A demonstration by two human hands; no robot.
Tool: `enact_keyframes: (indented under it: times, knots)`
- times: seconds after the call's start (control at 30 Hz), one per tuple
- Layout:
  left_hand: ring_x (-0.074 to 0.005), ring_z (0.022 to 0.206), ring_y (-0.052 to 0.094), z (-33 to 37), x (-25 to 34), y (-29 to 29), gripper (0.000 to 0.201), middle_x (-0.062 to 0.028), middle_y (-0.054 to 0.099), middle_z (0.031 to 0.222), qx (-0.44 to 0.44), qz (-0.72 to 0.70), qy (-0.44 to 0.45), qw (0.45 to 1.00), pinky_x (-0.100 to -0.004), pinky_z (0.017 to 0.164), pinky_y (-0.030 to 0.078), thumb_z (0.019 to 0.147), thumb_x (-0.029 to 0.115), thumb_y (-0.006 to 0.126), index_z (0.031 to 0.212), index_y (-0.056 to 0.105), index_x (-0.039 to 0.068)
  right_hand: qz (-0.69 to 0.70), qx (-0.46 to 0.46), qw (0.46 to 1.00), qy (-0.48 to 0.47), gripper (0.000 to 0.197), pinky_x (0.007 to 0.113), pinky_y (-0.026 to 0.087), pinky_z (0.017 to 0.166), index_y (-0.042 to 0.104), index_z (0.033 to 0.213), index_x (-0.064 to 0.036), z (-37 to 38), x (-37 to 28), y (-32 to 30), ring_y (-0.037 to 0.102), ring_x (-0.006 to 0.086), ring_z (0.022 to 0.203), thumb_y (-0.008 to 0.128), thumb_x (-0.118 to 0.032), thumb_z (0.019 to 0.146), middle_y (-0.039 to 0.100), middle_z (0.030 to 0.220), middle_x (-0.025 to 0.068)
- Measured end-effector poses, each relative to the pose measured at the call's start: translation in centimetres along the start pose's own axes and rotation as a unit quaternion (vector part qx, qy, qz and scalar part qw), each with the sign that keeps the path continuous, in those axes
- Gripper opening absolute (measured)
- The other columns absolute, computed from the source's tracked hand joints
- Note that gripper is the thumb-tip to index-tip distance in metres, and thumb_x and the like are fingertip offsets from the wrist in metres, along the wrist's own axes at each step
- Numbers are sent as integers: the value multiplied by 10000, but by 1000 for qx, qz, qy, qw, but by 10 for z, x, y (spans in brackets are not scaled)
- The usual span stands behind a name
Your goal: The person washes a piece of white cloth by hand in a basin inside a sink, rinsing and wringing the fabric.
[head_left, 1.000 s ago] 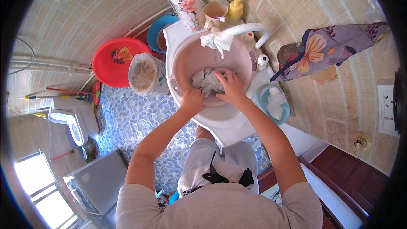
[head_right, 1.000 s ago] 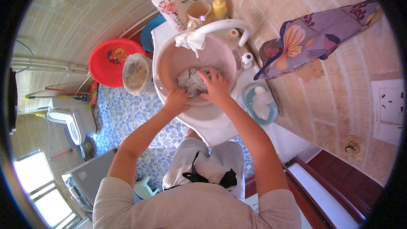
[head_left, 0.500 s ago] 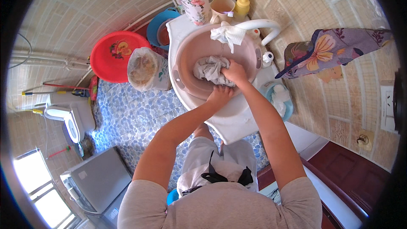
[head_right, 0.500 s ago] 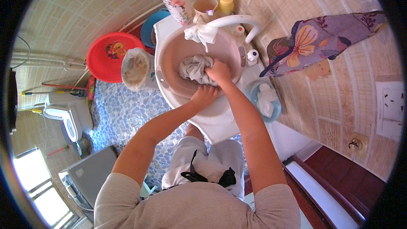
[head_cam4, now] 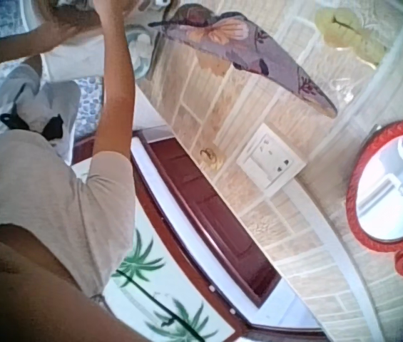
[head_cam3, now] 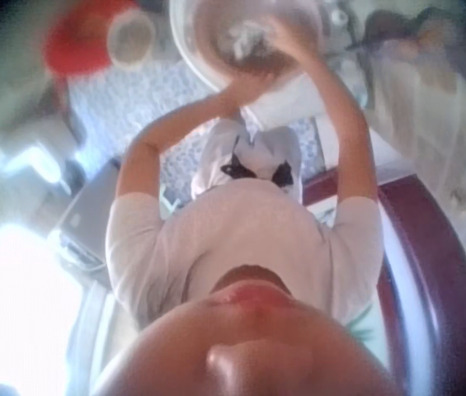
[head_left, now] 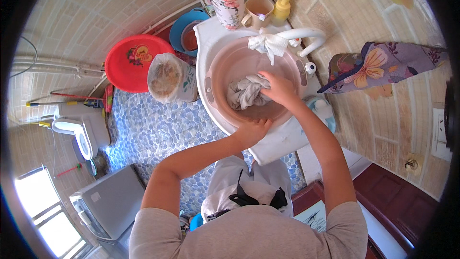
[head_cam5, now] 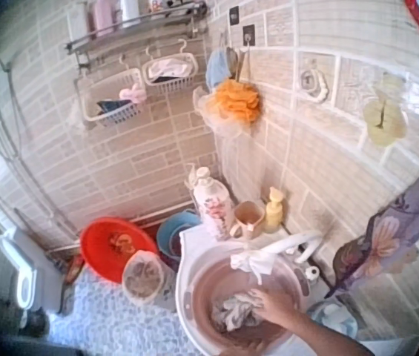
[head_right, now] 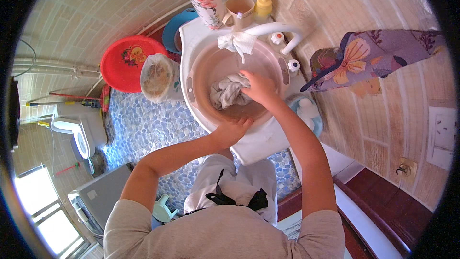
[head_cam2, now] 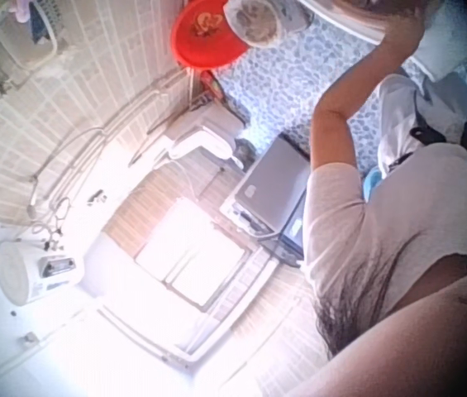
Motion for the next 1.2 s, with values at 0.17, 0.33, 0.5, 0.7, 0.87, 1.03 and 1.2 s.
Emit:
enact_keyframes:
  times: [0.17,0.33,0.5,0.7,0.87,1.03,1.2]
  knots:
    - [-361,841,552,11,-18,-11,475,-207,518,1002,-62,-216,-112,968,-423,721,456,652,122,582,1086,429,4,-233,345,903,-105,468,405,443,691,481,1148,-141,-2,-19,-25,560,316,826,632,-213,711,557,963,137]
    - [-404,1219,219,32,-83,-52,872,-198,182,1343,121,-19,-265,957,-479,932,323,575,214,739,1285,254,68,-76,173,982,14,278,474,389,770,537,1030,-104,44,27,12,487,333,917,536,-222,778,547,955,126]
    - [-439,1232,171,48,-153,-12,1074,-181,77,1387,-8,-89,-371,924,-525,972,252,525,245,774,1357,102,149,-153,302,940,-51,404,502,344,808,593,981,-82,50,5,11,432,339,1001,575,-384,712,520,1055,128]
    - [-403,1224,222,52,-164,23,1054,-171,164,1366,-13,-98,-386,917,-507,961,271,512,248,770,1351,136,173,-70,237,966,-75,553,438,394,822,489,1200,-183,50,15,36,458,368,994,616,-380,699,456,1103,213]
    - [-363,1120,377,57,-156,15,757,-137,291,1285,0,-128,-414,901,-486,868,372,622,172,678,1264,278,139,-57,187,978,-75,479,421,400,822,544,1126,-104,60,42,56,500,340,937,606,-322,703,531,1016,211]
    - [-364,1053,435,57,-164,27,563,-161,389,1155,7,-123,-442,889,-479,802,412,669,150,624,1164,362,91,-72,295,941,-147,409,418,420,789,592,1028,-50,56,26,42,551,363,850,603,-301,705,593,932,178]
    - [-357,910,540,57,-168,39,404,-179,487,1042,-22,-167,-435,884,-450,726,460,695,147,594,1055,427,69,9,227,963,-145,308,435,419,765,601,916,-36,60,21,39,544,368,834,576,-279,729,588,905,184]
Point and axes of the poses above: each hand's wrist, its own z-axis towards the middle knuckle, its own y-axis out of the palm, x = y × z, the point moved 7 cm from there along z, towards the middle knuckle
